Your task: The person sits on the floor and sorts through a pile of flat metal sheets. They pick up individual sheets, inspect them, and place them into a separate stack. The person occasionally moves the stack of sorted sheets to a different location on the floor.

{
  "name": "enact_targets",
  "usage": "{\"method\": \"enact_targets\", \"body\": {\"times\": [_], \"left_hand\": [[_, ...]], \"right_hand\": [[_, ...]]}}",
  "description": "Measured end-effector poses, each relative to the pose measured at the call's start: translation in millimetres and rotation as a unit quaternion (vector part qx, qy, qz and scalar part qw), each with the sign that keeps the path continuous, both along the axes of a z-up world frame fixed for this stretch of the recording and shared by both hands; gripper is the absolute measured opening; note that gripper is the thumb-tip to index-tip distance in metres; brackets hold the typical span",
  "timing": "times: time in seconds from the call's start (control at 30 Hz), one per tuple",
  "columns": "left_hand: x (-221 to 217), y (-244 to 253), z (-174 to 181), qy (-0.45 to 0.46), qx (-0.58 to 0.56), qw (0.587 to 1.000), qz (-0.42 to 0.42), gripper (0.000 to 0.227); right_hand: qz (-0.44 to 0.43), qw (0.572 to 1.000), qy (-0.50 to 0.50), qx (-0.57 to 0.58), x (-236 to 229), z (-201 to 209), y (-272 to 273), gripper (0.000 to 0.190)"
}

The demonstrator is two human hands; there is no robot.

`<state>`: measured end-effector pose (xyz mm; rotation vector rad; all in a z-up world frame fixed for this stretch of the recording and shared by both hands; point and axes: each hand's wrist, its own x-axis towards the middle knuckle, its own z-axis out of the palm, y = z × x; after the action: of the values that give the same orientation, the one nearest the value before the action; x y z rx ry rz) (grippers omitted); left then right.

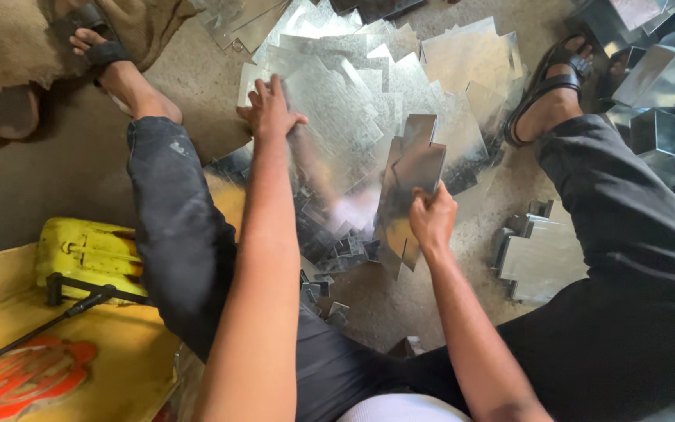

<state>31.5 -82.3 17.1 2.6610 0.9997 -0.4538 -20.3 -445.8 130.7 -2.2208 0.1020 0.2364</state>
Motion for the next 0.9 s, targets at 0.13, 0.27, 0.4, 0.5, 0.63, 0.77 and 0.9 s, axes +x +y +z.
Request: {"method": "enact_targets", "body": {"times": [0.13,0.27,0.4,0.5,0.63,0.77,0.9], "left_hand": [[-12.6,9.8,32.1,-0.014,-0.003,1.0,0.015,0.11],[-18.7,15.4,69.5,-0.01,0.021,1.0,-0.01,0.094],[-28.4,-6.0,80.0,-0.148,-0.128,0.981,0.005,0.053],[-47.7,-95.1,84.2,-0.131,-0.179,0.975,-0.032,0.034],[-71.8,-216.5,111.7,-0.293,-0.148,0.943,-0.062,0.024],[-70.5,-262.4,101.9,-0.238,-0.312,0.917,-0.072,0.031],[-53.9,-229.3,37.7,-0.262,-0.505,0.82,-0.059,0.038]], "right_hand": [[0.003,1.0,-0.025,0.001,-4.3,-10.7,6.5,0.017],[0.004,0.999,-0.047,-0.002,-3.7,-16.7,7.1,0.021],[0.001,0.998,-0.061,-0.003,2.5,-25.1,9.8,0.027],[0.006,0.998,-0.056,0.001,18.8,-31.8,11.7,0.02],[-0.031,0.999,-0.01,-0.022,40.1,-34.8,5.2,0.037],[-0.05,0.997,0.043,0.047,40.5,-25.1,1.7,0.05],[-0.053,0.995,0.049,0.075,36.4,-5.0,15.8,0.04]]}}
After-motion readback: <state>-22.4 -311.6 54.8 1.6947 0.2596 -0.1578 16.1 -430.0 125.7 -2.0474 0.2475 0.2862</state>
